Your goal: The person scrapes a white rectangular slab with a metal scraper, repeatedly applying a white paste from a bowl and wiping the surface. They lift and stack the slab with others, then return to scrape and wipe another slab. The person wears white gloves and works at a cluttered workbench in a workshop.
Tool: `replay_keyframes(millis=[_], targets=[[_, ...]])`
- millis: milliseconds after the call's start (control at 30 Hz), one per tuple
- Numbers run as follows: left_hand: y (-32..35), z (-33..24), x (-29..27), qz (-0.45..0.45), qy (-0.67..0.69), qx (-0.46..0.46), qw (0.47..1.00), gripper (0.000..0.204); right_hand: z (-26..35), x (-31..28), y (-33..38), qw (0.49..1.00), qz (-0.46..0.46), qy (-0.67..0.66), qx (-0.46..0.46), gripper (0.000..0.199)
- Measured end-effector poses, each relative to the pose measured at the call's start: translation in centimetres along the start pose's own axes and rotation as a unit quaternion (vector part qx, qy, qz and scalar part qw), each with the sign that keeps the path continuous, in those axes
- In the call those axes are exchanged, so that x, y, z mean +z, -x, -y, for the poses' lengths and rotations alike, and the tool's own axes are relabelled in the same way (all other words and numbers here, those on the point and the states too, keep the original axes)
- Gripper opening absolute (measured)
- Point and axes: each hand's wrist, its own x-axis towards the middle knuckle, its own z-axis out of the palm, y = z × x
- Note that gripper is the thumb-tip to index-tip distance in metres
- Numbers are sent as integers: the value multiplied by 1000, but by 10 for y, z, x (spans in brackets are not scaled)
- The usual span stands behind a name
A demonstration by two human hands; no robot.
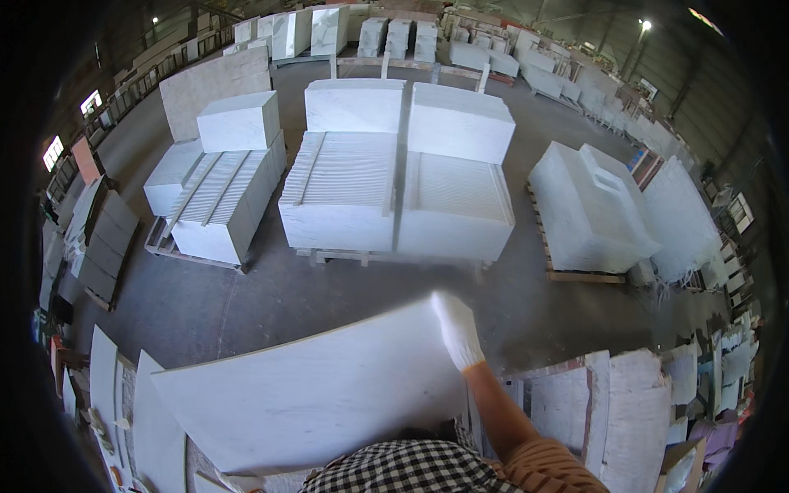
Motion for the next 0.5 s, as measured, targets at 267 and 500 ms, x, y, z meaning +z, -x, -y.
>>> replay_keyframes(millis=[267,500], targets=[[74,15,25,-80,114,35,990,63,74,104,-151,976,185,9,-119,45],[142,51,3,-198,384,68,899,65,118,213,-217,951,303,-34,-44,62]])
